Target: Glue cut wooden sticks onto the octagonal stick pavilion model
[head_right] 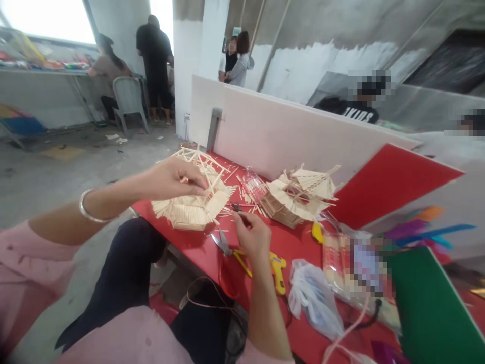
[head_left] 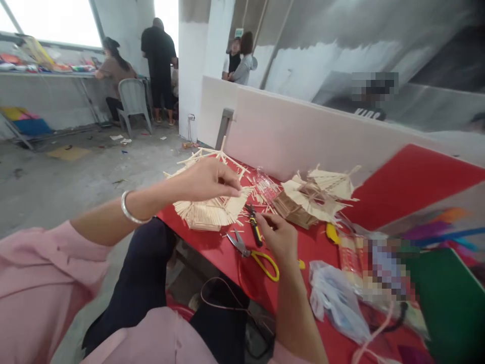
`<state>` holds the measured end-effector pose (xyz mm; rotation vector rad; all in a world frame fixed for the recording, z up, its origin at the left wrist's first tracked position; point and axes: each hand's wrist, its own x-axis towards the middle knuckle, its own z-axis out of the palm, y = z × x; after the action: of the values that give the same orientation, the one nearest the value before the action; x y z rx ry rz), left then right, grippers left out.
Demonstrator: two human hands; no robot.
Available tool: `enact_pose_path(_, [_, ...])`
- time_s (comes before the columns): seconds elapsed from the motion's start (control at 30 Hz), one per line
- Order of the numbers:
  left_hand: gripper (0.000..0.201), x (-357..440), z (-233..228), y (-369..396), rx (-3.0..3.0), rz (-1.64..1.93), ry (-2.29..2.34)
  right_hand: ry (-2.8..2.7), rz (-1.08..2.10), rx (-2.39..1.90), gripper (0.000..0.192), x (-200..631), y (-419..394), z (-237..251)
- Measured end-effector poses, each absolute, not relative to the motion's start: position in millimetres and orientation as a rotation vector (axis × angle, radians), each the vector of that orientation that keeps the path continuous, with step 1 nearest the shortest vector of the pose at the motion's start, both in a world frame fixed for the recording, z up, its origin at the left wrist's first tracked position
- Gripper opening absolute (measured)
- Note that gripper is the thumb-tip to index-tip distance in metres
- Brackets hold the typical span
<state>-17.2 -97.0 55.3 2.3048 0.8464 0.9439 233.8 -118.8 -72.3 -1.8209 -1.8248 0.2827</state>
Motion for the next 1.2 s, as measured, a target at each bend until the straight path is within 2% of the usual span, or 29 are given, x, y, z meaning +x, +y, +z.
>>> enact_pose_path(0.07, [0.009,-18,63,-83,2.347,0.837,0.854,-1.636,0.364,-1.418,0.036,208,-144,-57])
enact_pose_path(0.17, [0.010,-14,72,-73,2.445,0.654,0.863,-1.425,0.474,-1.174,0.027,161,-159,-41])
enact_pose_path(0.37, [0.009,-5,80,-57,2.551,0.433,0.956,-0.993,0.922,-0.985,0.043,98,-121,-42])
enact_pose_path(0.6, [0.006,-6,70,-40,2.521,0.406,0.934,-0.841,0.905,-0.981,0.030,83,-107,-54])
enact_pose_path(0.83, [0.013,-11,75,-43,2.582,0.262,1.042,-0.822,0.967,-0.972,0.033,76,-104,-57])
enact_pose_path(1.2, [0.014,-10,78,-46,2.678,0.183,1.071,-0.849,0.929,-0.993,0.040,71,-99,-65])
